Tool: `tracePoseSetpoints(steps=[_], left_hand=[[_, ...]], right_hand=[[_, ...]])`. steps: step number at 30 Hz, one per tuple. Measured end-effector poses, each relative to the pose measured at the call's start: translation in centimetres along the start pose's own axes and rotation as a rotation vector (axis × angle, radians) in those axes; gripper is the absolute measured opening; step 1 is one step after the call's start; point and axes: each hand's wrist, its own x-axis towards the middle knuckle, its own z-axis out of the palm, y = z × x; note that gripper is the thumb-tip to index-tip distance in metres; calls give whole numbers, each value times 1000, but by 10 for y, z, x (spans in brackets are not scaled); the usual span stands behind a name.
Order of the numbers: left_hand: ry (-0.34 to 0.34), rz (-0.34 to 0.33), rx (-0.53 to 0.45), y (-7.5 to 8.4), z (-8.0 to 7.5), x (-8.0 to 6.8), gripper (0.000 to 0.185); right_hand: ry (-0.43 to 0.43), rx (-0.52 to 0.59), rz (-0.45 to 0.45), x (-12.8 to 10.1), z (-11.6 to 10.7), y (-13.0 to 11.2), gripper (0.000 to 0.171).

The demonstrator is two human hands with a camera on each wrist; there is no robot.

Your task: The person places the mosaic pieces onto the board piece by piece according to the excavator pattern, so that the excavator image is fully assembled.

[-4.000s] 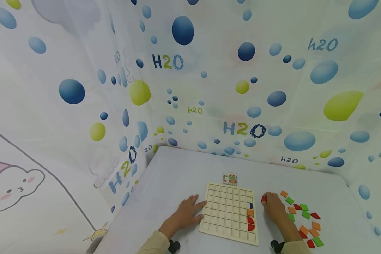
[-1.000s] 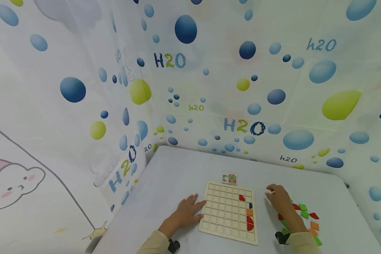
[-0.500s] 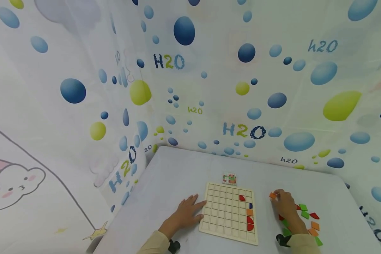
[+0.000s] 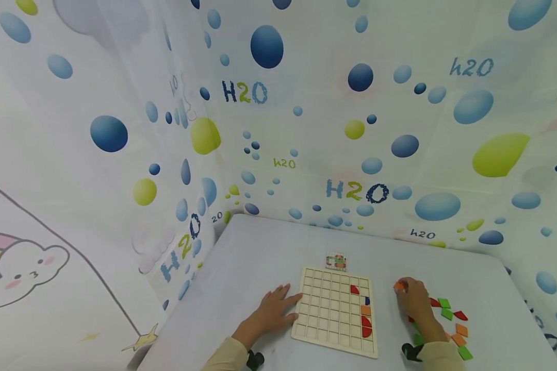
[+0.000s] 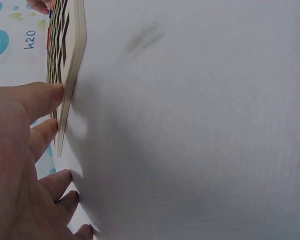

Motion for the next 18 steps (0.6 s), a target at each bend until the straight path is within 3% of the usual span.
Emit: tracePoseSetpoints(steps=[9,18], left_hand=[[-5,-9,0,2,-1,-2,58],[-19,-18,-7,4,-3,-2,59]], right_hand=[[63,-16,2,0,9,5,27],[41,-58,-30,0,22,3,31]])
